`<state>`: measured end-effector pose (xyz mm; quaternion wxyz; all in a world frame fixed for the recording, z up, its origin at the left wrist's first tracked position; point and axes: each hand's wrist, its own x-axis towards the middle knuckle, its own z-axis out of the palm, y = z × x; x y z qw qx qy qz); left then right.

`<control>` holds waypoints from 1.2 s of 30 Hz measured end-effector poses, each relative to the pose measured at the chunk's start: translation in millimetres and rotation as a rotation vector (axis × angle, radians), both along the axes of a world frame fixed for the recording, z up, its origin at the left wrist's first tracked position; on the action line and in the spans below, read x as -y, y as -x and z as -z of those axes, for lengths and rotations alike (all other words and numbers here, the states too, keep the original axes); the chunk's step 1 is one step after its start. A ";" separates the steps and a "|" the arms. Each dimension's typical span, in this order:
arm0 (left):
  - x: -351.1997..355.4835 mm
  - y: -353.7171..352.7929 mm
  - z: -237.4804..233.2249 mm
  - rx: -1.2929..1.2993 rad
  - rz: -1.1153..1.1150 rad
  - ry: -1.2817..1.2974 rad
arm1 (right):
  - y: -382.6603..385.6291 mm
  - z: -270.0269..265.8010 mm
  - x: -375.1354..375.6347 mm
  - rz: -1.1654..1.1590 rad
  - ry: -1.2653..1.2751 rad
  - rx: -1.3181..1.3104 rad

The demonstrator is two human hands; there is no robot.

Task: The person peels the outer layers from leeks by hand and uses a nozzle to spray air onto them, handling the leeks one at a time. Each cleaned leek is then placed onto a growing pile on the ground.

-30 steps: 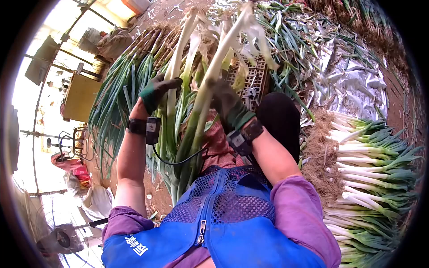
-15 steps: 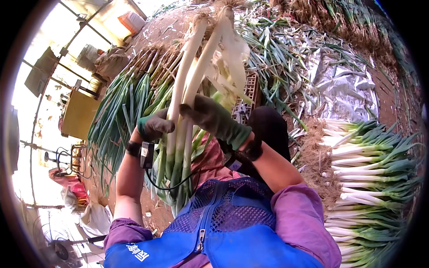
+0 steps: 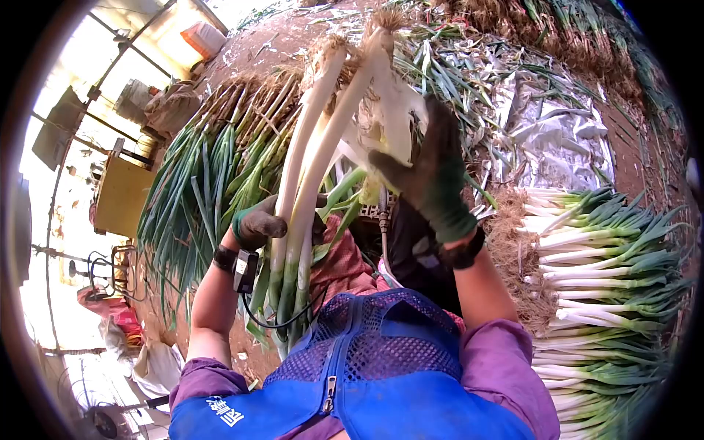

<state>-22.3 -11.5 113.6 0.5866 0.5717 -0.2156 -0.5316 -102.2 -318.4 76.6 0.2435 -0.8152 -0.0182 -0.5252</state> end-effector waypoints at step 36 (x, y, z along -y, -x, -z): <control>-77.1 1.0 59.9 -0.072 -0.103 -0.132 | 196.6 244.2 244.9 -0.011 -0.589 -1.285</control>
